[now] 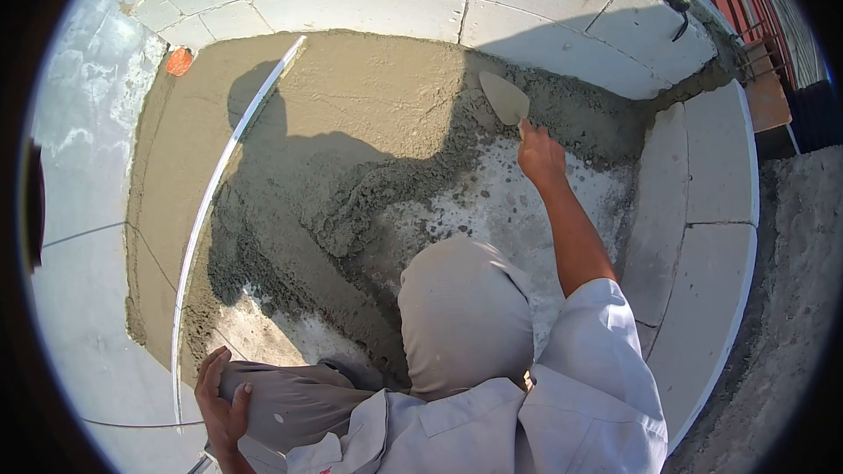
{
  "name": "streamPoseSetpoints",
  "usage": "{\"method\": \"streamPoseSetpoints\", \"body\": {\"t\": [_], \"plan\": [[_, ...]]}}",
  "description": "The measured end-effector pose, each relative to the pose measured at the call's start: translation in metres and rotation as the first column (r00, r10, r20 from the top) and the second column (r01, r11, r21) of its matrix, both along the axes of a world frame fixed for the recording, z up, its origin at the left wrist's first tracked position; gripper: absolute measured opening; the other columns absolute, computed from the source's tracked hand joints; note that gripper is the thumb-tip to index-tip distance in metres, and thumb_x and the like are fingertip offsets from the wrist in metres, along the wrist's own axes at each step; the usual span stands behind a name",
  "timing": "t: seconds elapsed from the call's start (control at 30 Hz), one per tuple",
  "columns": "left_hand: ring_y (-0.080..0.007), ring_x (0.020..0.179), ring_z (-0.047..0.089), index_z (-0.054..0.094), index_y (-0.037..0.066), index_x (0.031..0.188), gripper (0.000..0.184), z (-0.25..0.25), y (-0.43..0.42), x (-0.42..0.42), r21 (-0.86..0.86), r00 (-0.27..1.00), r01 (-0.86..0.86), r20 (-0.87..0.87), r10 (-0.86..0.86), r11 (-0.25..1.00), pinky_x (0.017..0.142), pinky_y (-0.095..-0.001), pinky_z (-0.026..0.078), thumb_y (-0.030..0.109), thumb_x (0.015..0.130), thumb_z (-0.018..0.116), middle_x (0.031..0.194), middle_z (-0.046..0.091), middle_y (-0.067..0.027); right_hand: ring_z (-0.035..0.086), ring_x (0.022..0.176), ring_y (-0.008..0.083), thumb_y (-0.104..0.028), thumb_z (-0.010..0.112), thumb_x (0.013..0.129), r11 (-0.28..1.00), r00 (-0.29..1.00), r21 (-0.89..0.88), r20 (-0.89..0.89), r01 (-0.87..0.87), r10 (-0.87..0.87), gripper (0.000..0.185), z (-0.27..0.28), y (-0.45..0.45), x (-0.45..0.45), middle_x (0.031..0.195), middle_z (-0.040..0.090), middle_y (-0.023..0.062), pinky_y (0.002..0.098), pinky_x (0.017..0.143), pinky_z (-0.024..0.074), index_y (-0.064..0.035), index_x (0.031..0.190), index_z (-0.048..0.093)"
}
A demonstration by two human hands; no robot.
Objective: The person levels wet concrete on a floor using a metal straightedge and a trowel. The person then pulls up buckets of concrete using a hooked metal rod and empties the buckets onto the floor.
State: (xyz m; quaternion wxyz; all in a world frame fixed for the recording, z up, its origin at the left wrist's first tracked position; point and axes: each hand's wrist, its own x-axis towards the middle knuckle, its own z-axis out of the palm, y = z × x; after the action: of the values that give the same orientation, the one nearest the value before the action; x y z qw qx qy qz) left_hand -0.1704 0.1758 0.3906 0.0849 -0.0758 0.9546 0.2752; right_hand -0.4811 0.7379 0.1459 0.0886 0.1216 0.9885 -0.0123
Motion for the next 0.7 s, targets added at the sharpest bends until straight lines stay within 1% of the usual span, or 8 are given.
{"method": "streamPoseSetpoints", "body": {"t": [0.1, 0.2, 0.3, 0.33, 0.4, 0.5, 0.6, 0.7], "plan": [[-0.0465, 0.122, 0.061, 0.061, -0.006, 0.131, 0.058, 0.002, -0.003, 0.003, -0.008, 1.000, 0.011, 0.009, -0.010, 1.000, 0.106, -0.0502, 0.047, 0.015, 0.078, 0.072, 0.131, 0.063, -0.0295, 0.071, 0.096, 0.0394, -0.019, 0.064, 0.100, 0.967, 0.980, 0.164, 0.046, -0.197, 0.192, 0.058, -0.030, 0.012, 0.010, 0.118, 0.064, 0.0193, 0.0516, 0.079, 0.0603, -0.0202, 0.156, 0.047], [-0.0461, 0.121, 0.061, 0.061, -0.006, 0.131, 0.058, 0.001, -0.006, 0.009, -0.036, 1.000, 0.014, -0.013, -0.014, 0.999, 0.106, -0.0501, 0.047, 0.015, 0.078, 0.072, 0.130, 0.063, -0.0294, 0.073, 0.093, 0.0374, -0.015, 0.066, 0.096, 0.946, 0.941, 0.010, 0.099, -0.325, 0.322, 0.061, 0.011, 0.010, 0.039, 0.116, 0.067, 0.0194, 0.0501, 0.077, 0.0608, -0.0165, 0.154, 0.047], [-0.0461, 0.121, 0.061, 0.061, -0.006, 0.130, 0.058, -0.002, -0.009, 0.006, -0.007, 1.000, 0.001, -0.009, -0.001, 1.000, 0.105, -0.0501, 0.047, 0.014, 0.077, 0.073, 0.129, 0.064, -0.0290, 0.074, 0.084, 0.0342, -0.019, 0.066, 0.098, 0.985, 0.973, -0.016, -0.163, -0.169, 0.164, 0.053, 0.007, 0.002, 0.060, 0.114, 0.068, 0.0204, 0.0459, 0.070, 0.0601, -0.0125, 0.149, 0.052], [-0.0458, 0.120, 0.062, 0.062, -0.006, 0.130, 0.058, -0.003, -0.009, 0.005, -0.013, 1.000, -0.002, 0.002, 0.002, 1.000, 0.105, -0.0498, 0.048, 0.016, 0.077, 0.074, 0.129, 0.064, -0.0288, 0.073, 0.083, 0.0338, -0.023, 0.066, 0.099, 0.945, 0.978, -0.310, -0.205, -0.108, 0.044, 0.050, 0.006, -0.005, 0.062, 0.110, 0.069, 0.0212, 0.0453, 0.069, 0.0595, -0.0113, 0.146, 0.054], [-0.0452, 0.119, 0.063, 0.062, -0.006, 0.129, 0.059, -0.003, -0.009, 0.002, -0.025, 1.000, -0.005, 0.027, 0.006, 1.000, 0.104, -0.0493, 0.049, 0.018, 0.077, 0.076, 0.128, 0.064, -0.0285, 0.073, 0.079, 0.0331, -0.029, 0.066, 0.101, 0.607, 0.964, -0.795, -0.166, -0.005, -0.209, 0.045, 0.011, -0.026, 0.068, 0.104, 0.071, 0.0227, 0.0441, 0.067, 0.0583, -0.0090, 0.141, 0.057], [-0.0449, 0.119, 0.063, 0.064, -0.005, 0.127, 0.058, -0.004, -0.007, 0.000, -0.021, 1.000, -0.004, 0.024, 0.004, 1.000, 0.104, -0.0480, 0.049, 0.017, 0.075, 0.077, 0.128, 0.065, -0.0281, 0.070, 0.075, 0.0351, -0.034, 0.065, 0.102, 0.409, 0.958, -0.912, -0.095, 0.025, -0.271, 0.043, -0.008, -0.057, 0.073, 0.092, 0.071, 0.0217, 0.0433, 0.067, 0.0561, -0.0059, 0.134, 0.060], [-0.0451, 0.118, 0.063, 0.064, -0.005, 0.127, 0.058, -0.002, -0.006, 0.001, -0.008, 0.999, -0.028, 0.030, 0.028, 1.000, 0.103, -0.0480, 0.049, 0.016, 0.075, 0.077, 0.127, 0.065, -0.0278, 0.069, 0.072, 0.0364, -0.031, 0.064, 0.104, 0.659, 0.976, -0.752, -0.150, -0.008, -0.160, 0.036, -0.075, -0.070, 0.067, 0.083, 0.070, 0.0196, 0.0449, 0.067, 0.0547, -0.0042, 0.129, 0.060], [-0.0451, 0.117, 0.063, 0.064, -0.006, 0.127, 0.058, -0.002, -0.010, 0.008, -0.043, 1.000, -0.011, 0.016, 0.011, 0.999, 0.102, -0.0484, 0.050, 0.017, 0.075, 0.077, 0.127, 0.065, -0.0276, 0.070, 0.073, 0.0377, -0.030, 0.059, 0.107, 0.621, 0.974, -0.757, 0.090, 0.202, -0.208, 0.032, -0.089, -0.068, 0.062, 0.084, 0.069, 0.0195, 0.0453, 0.066, 0.0536, -0.0035, 0.123, 0.060]]}}
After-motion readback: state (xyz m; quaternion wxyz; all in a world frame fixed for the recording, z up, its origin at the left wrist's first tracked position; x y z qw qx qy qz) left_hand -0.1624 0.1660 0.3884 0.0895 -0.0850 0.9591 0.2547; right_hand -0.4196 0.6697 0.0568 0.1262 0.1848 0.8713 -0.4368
